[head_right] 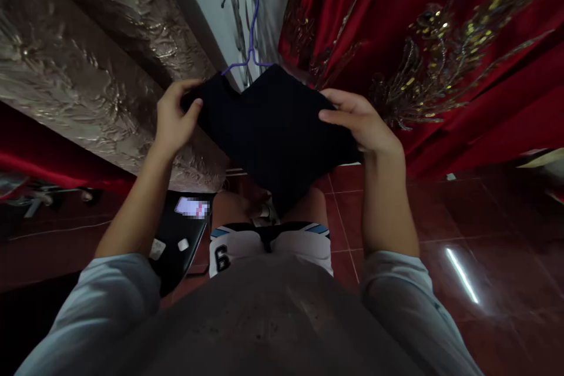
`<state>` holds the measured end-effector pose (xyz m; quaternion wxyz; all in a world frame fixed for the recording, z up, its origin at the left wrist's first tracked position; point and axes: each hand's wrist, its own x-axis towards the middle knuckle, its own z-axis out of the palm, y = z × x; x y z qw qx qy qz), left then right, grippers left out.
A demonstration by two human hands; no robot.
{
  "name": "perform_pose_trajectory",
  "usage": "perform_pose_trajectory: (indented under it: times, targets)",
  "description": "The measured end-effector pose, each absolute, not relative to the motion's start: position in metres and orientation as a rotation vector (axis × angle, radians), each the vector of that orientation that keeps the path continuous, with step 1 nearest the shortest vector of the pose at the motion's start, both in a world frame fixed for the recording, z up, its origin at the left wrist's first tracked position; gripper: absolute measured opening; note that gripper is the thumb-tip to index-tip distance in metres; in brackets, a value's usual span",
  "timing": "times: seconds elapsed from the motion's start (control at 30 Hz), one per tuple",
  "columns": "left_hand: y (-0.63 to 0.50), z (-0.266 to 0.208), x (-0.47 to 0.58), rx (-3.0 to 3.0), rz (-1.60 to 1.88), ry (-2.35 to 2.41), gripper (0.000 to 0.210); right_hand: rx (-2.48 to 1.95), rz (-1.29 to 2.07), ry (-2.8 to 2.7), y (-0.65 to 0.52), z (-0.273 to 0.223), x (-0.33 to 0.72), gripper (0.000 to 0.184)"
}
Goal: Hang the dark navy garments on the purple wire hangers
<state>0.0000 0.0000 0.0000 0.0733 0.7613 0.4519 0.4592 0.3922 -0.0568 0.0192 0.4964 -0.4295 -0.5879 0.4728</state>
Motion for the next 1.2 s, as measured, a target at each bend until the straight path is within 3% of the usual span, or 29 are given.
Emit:
perform_pose_trajectory:
  times: [0.13, 0.3, 0.47, 0.53, 0.63, 0.7, 0.77, 0.87, 0.97, 1.1, 1.2]
  targets:
    - [-0.02, 0.013, 0.019, 2.219, 1.54, 1.307, 0.034, -0.985, 1.049, -1.385, -0.078, 0.044, 0.373, 0.02]
    - [-0.054, 0.032, 0.046, 2.051, 1.417, 1.085, 0.035, -0.963, 0.931, -1.297, -0.101, 0.022, 0.359, 0.02]
    - [-0.075, 0.041, 0.066, 1.719, 1.2, 0.918, 0.04, -0.745, 1.197, -2.013, -0.131, -0.006, 0.323, 0.037]
    - [-0.086, 0.039, 0.063, 1.571, 1.051, 0.925, 0.039, -0.694, 1.273, -2.175, -0.128, -0.015, 0.312, 0.029]
    - [-0.107, 0.036, 0.041, 1.497, 0.841, 0.977, 0.037, -0.903, 0.934, -1.979, -0.105, -0.03, 0.314, 0.024]
    - [-0.119, 0.037, 0.019, 1.619, 0.674, 1.025, 0.032, -1.014, 0.645, -1.815, -0.085, -0.041, 0.325, 0.038]
    - [-0.123, 0.04, -0.003, 1.78, 0.583, 1.082, 0.022, -1.019, 0.61, -1.823, -0.07, -0.05, 0.335, 0.052]
    - [-0.111, 0.039, -0.023, 1.855, 0.798, 1.203, 0.017, -1.022, 1.015, -1.91, -0.053, -0.058, 0.337, 0.043]
    - [-0.091, 0.032, -0.024, 1.753, 1.25, 1.251, 0.016, -1.048, 1.23, -1.655, -0.029, -0.047, 0.327, 0.055]
    - [-0.085, 0.019, -0.005, 1.874, 1.817, 1.318, 0.035, -0.971, 0.964, -1.325, 0.013, -0.008, 0.332, 0.057]
    - [-0.1, 0.006, 0.018, 2.241, 1.651, 1.389, 0.041, -0.965, 0.752, -1.286, 0.022, 0.007, 0.354, 0.055]
